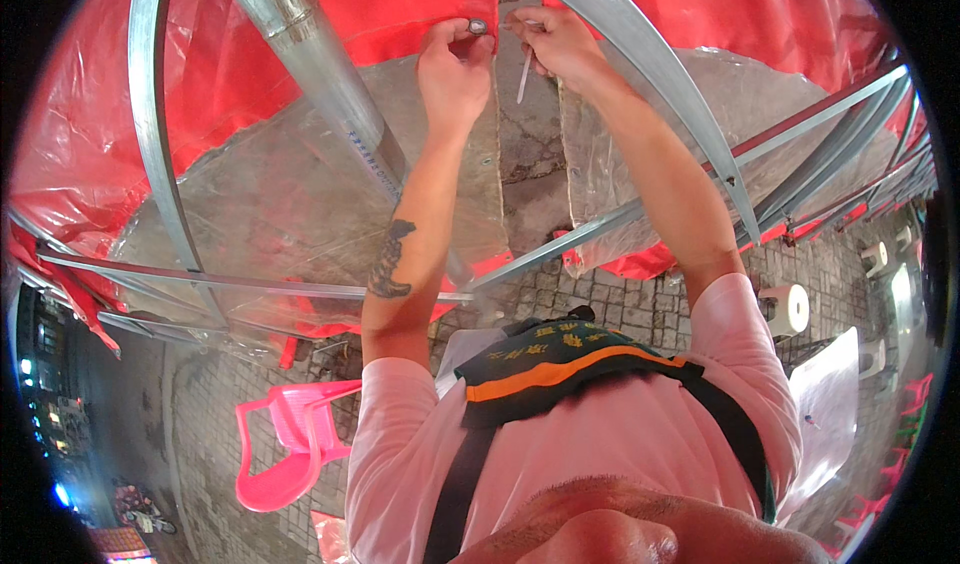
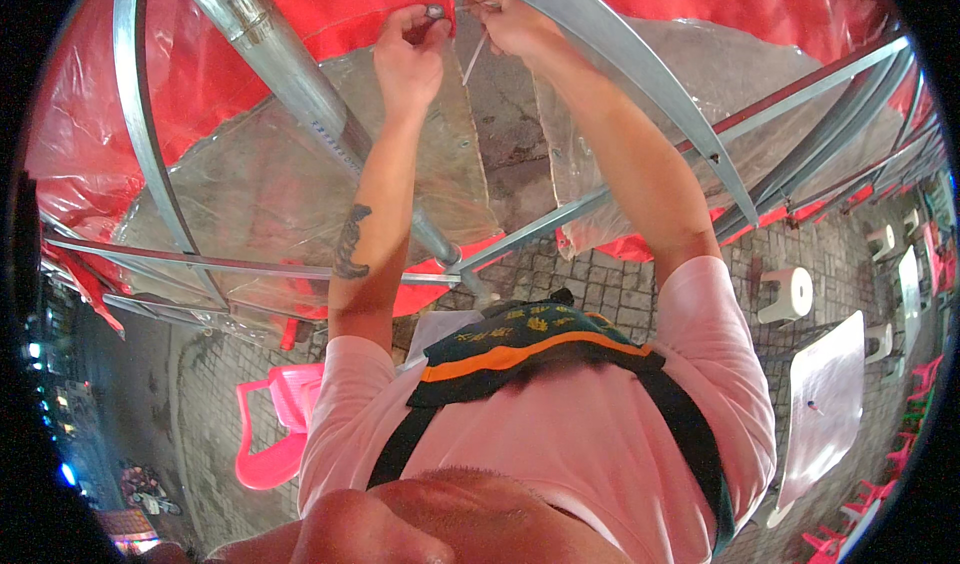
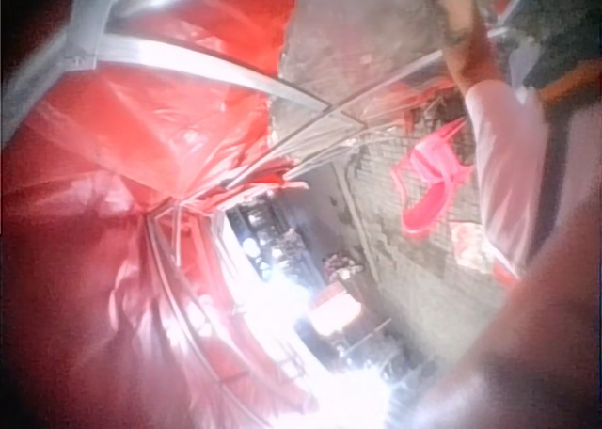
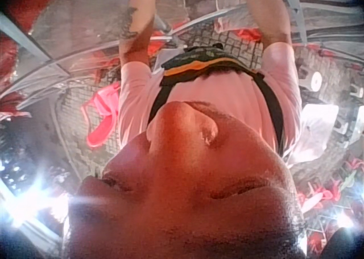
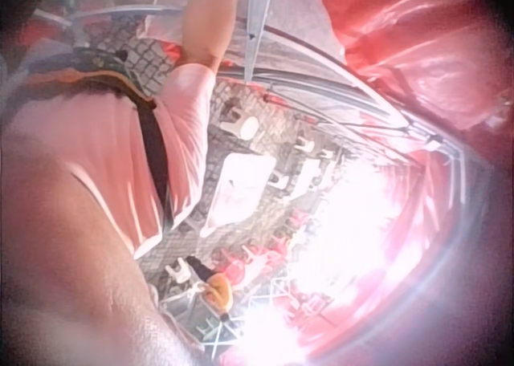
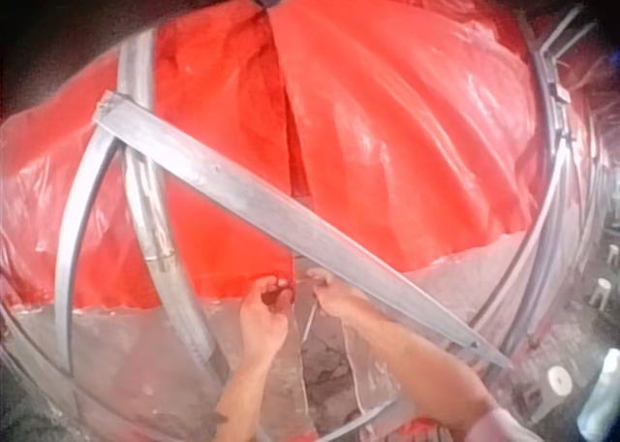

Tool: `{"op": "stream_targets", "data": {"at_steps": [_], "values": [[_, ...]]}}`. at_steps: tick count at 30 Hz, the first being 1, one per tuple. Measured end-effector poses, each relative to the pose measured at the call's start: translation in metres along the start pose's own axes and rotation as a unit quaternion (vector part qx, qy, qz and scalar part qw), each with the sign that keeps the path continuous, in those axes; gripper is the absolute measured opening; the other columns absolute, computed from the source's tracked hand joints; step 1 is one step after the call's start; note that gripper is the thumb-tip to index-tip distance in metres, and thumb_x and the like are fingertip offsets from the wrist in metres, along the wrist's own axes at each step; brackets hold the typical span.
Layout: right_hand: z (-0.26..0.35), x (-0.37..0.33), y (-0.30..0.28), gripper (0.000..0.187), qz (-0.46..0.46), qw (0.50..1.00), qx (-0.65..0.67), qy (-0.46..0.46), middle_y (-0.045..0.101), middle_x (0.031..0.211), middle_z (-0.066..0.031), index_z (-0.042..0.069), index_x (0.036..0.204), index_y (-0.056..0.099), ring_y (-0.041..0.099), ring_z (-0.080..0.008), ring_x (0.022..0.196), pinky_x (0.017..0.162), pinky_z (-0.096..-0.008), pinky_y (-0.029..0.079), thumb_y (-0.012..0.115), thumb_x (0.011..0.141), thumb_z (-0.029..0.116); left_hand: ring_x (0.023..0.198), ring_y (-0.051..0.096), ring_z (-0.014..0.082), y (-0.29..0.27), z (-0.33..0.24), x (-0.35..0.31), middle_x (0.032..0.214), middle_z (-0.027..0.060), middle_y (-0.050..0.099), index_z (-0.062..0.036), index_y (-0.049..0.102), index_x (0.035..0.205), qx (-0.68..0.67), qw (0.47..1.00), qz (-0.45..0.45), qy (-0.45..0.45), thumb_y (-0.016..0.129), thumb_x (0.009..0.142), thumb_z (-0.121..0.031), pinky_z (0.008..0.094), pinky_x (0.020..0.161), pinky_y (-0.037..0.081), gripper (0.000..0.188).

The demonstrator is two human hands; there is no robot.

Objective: The person secures a red tarp to a metal frame using zip ties. They repeatedly thread zip ties through grommets and around frame bars, then tighten them by hand. The person also repositions a pink plastic chair to access different sections of the frame.

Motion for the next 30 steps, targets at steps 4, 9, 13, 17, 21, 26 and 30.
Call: {"op": "stream_targets", "data": {"at_steps": [4, 9, 13, 17, 21, 26, 30], "values": [[-0.002, 0.002, 0.0, 0.029, 0.016, 0.999, 0.026, 0.018, 0.059, 0.073, -0.0017, 0.003, 0.128, 0.069, 0.049, -0.0082, 0.052, 0.046, -0.0268, 0.038, 0.061, 0.105, 0.019, 0.084, 0.071, 0.0239, 0.007, 0.006, 0.002, 0.096, 0.0129, 0.073, 0.0001, 0.068, 0.107, -0.107, 0.993, 0.01, -0.041, 0.078, 0.084, -0.005, 0.0365, 0.08, 0.056, 0.025], [-0.005, 0.003, 0.001, 0.032, 0.034, 0.999, 0.028, 0.024, 0.056, 0.077, -0.0011, 0.008, 0.132, 0.065, 0.048, -0.0101, 0.057, 0.051, -0.0277, 0.038, 0.057, 0.107, 0.026, 0.082, 0.071, 0.0187, 0.005, -0.007, -0.006, 0.094, 0.0128, 0.074, 0.0018, 0.069, 0.106, -0.039, 0.999, -0.005, 0.008, 0.078, 0.088, -0.005, 0.0325, 0.077, 0.056, 0.021], [-0.003, -0.001, -0.001, 0.034, 0.058, 0.998, 0.011, 0.031, 0.055, 0.078, -0.0004, 0.011, 0.136, 0.063, 0.048, -0.0113, 0.06, 0.054, -0.0283, 0.039, 0.056, 0.107, 0.028, 0.076, 0.069, 0.0216, 0.002, -0.02, -0.013, 0.092, 0.0124, 0.071, 0.0006, 0.069, 0.103, 0.027, 0.998, -0.04, 0.044, 0.078, 0.087, -0.005, 0.0342, 0.072, 0.055, 0.019], [0.004, -0.02, -0.004, 0.031, 0.037, 0.999, 0.011, 0.013, 0.057, 0.075, -0.0008, 0.008, 0.131, 0.067, 0.05, -0.0106, 0.058, 0.053, -0.0284, 0.04, 0.057, 0.106, 0.023, 0.074, 0.068, 0.0254, 0.003, -0.03, -0.014, 0.089, 0.013, 0.068, 0.0, 0.067, 0.098, 0.063, 0.993, -0.046, 0.092, 0.076, 0.088, -0.005, 0.0359, 0.07, 0.054, 0.015], [0.003, -0.058, -0.01, 0.028, -0.003, 0.998, 0.052, -0.046, 0.059, 0.073, -0.0009, 0.002, 0.127, 0.069, 0.051, -0.0091, 0.054, 0.048, -0.0278, 0.04, 0.06, 0.105, 0.016, 0.078, 0.067, 0.0316, -0.001, -0.042, -0.018, 0.09, 0.0143, 0.066, -0.0004, 0.063, 0.096, 0.071, 0.988, -0.021, 0.138, 0.074, 0.089, -0.003, 0.0414, 0.07, 0.054, 0.014], [-0.023, -0.117, -0.035, 0.033, -0.002, 0.987, 0.153, -0.047, 0.068, 0.091, -0.0078, 0.0, 0.134, 0.063, 0.063, -0.0135, 0.065, 0.057, -0.0286, 0.05, 0.055, 0.107, 0.018, 0.08, 0.068, 0.0326, -0.026, -0.061, -0.028, 0.093, 0.0144, 0.068, -0.001, 0.063, 0.099, 0.032, 0.985, 0.038, 0.165, 0.072, 0.09, -0.001, 0.0421, 0.068, 0.055, 0.013], [-0.029, -0.155, -0.058, 0.048, 0.099, 0.942, 0.298, -0.115, 0.066, 0.128, -0.0213, -0.003, 0.145, 0.052, 0.071, -0.0248, 0.087, 0.079, -0.0371, 0.059, 0.045, 0.11, 0.029, 0.08, 0.071, 0.0265, -0.039, -0.082, -0.03, 0.099, 0.0118, 0.07, -0.0001, 0.067, 0.103, 0.06, 0.966, 0.086, 0.235, 0.074, 0.091, -0.002, 0.037, 0.068, 0.057, 0.014]]}}
Point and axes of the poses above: each hand's wrist, its own x-axis towards the middle knuckle, its own y-axis out of the palm, z = x × y, the point moved 4 cm from there along x, towards the middle knuckle
